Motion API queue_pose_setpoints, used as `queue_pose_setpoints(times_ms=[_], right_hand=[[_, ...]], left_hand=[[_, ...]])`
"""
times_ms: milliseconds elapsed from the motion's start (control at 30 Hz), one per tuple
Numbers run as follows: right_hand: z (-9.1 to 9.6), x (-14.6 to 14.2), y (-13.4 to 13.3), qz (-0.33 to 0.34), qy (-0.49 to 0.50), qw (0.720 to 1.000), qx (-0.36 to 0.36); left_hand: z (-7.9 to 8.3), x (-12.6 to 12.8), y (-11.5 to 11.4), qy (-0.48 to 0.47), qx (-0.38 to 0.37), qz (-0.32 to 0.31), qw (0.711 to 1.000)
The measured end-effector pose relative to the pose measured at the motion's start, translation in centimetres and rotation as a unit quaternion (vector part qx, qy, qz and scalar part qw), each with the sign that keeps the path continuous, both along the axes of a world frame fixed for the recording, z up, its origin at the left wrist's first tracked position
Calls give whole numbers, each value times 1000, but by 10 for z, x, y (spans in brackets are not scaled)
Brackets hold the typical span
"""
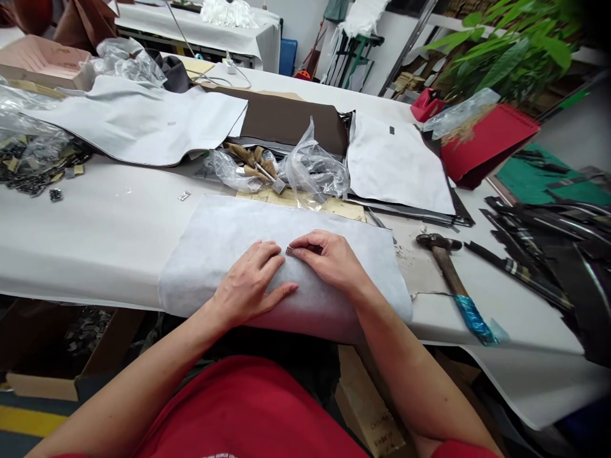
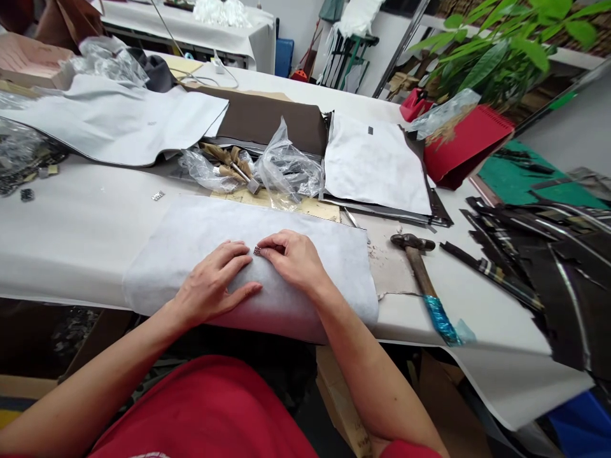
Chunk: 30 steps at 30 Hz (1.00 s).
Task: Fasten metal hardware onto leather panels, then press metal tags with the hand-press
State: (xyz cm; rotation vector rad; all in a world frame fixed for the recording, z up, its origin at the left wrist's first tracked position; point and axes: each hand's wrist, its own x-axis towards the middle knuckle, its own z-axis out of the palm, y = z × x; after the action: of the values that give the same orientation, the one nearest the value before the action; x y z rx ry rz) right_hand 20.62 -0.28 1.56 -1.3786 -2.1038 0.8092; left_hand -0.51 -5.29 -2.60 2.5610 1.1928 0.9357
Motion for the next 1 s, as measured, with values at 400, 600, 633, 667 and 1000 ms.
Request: queue_pose_setpoints(times_ms=[400, 600, 633, 667, 1000], right_hand=[[0, 3, 4, 11, -18, 1000, -3], [-1, 3, 4, 17, -12, 1000, -9], [-1, 3, 4, 13, -13, 1000, -11], [-1, 3, 4, 12, -14, 1000, -12], [-7, 8, -18, -12, -89, 988, 125]], left_hand=[[-1, -1, 0, 20, 17, -8, 1000], [-4, -2, 0, 37, 29, -14, 999], [-4, -2, 0, 40, 28, -14, 999], [-4, -2, 0, 43, 27, -15, 999], [1, 0, 2, 69, 21, -16, 997]])
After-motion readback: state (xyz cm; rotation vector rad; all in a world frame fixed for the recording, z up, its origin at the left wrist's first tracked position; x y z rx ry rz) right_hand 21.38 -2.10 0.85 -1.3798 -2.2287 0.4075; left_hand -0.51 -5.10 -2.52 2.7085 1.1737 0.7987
